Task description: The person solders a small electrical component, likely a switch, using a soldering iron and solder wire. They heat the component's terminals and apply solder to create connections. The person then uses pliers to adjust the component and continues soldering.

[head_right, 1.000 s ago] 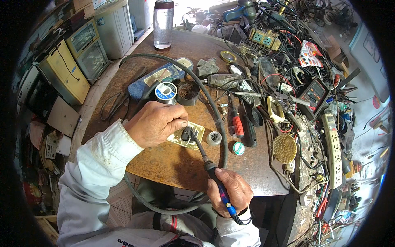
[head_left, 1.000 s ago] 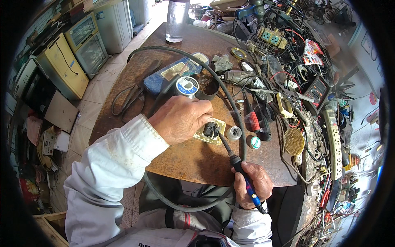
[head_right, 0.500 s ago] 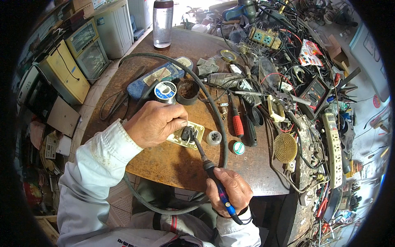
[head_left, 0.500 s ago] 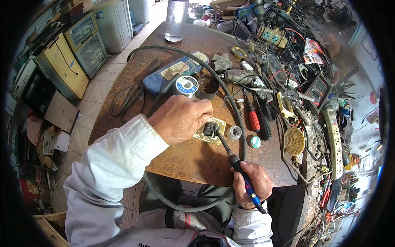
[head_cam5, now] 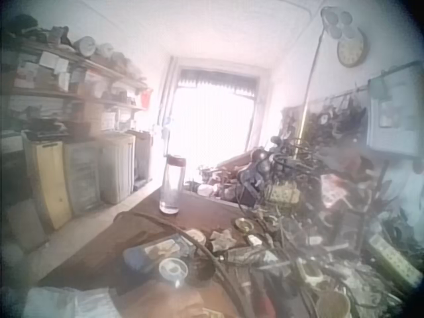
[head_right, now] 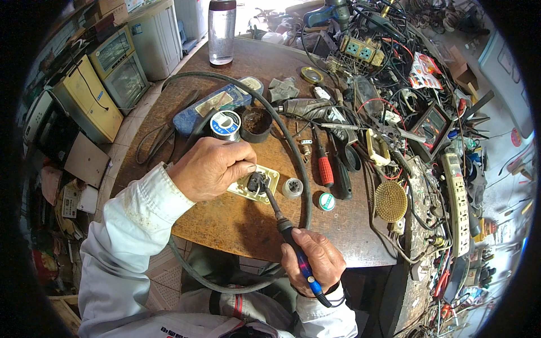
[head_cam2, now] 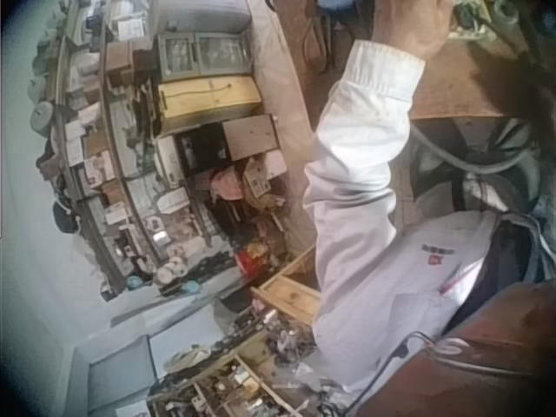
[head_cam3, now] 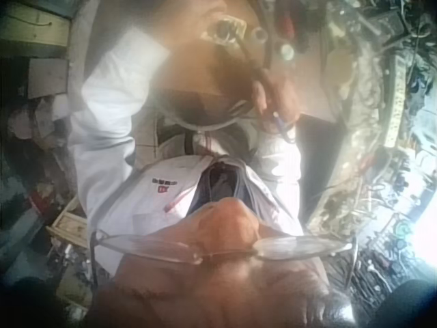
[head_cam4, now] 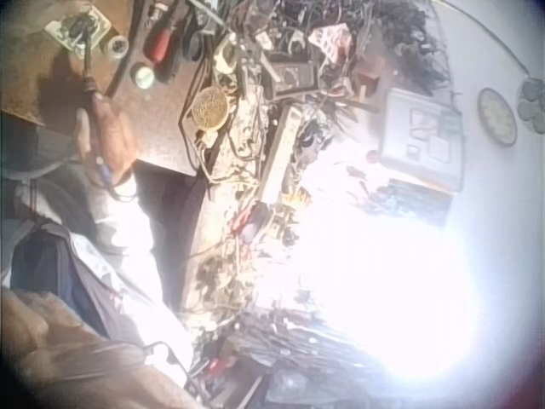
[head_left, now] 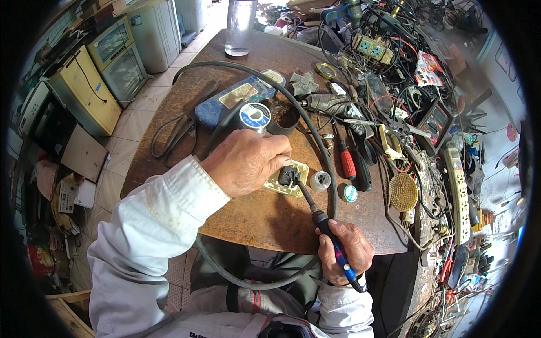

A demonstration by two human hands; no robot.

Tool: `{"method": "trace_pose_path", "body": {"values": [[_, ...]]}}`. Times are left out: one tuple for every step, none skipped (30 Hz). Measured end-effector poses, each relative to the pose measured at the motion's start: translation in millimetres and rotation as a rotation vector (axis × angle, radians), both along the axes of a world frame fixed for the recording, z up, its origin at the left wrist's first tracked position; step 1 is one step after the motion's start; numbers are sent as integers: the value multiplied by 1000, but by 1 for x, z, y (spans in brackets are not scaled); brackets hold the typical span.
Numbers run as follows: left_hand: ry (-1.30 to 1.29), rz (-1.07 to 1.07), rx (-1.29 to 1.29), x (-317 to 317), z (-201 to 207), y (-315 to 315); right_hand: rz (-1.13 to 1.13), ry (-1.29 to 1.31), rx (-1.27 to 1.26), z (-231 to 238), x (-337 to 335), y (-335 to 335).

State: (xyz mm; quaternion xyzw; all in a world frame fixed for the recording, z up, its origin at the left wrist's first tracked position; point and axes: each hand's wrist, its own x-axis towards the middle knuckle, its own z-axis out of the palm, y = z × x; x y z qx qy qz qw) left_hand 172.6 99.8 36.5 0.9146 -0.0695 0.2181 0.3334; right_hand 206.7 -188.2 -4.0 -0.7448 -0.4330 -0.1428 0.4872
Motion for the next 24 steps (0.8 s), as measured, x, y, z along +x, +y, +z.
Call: {"method": "trace_pose_path", "body": {"values": [[1, 0, -1, 0, 0, 0, 0, 1, 0, 0, 0, 0], [5, 1, -1, 0, 0, 0, 1, 3, -1, 0, 0, 0], [9, 3, -1, 0, 0, 0, 1, 2, -4, 1, 0, 0], [13, 5, -1, 0, 0, 0, 2, 0, -8, 1, 0, 0], [15, 4, 2, 0, 0, 0, 2, -1, -12, 1, 0, 0], [17, 5, 5, 0, 0, 0, 2, 0, -10, 1, 0, 0], [18, 5, 8, 0, 0, 1, 2, 1, -7, 1, 0, 0], [12, 4, 9, 0, 0, 1, 2, 2, -5, 1, 0, 1], [6, 1, 9, 0, 0, 0, 2, 3, -6, 1, 0, 0], [-1, -1, 9, 0, 0, 0, 1, 4, -6, 1, 0, 0], [0, -1, 12, 0, 0, 0, 0, 5, -6, 0, 0, 0], [1, -1, 15, 0, 0, 0, -1, 7, -7, 0, 0, 0], [1, -1, 18, 0, 0, 0, -3, 8, -8, 0, 0, 0], [8, -3, 11, 0, 0, 0, -5, 9, -9, 1, 0, 0], [15, -4, 5, 0, 0, 1, -3, 9, -13, 1, 0, 0], [21, -5, -2, 0, 0, 1, -1, 8, -16, 2, 0, 0], [19, -6, -3, 0, 0, 1, 0, 7, -20, 3, 0, 0], [16, -8, -4, 0, -1, 1, -1, 7, -23, 4, 0, 0], [14, -10, -5, 0, -1, 1, -2, 6, -26, 5, -1, 0], [17, -9, -4, 0, -1, 1, -3, 6, -29, 5, -1, 0], [20, -7, -4, 0, 0, 1, -2, 7, -28, 5, -1, 0], [23, -5, -3, 0, 1, 1, -1, 9, -26, 5, 0, 0], [22, -3, -1, 0, 1, 1, 0, 10, -25, 4, 0, 0], [22, -3, 1, 0, 0, 1, 0, 13, -20, 3, 0, 0]]}}
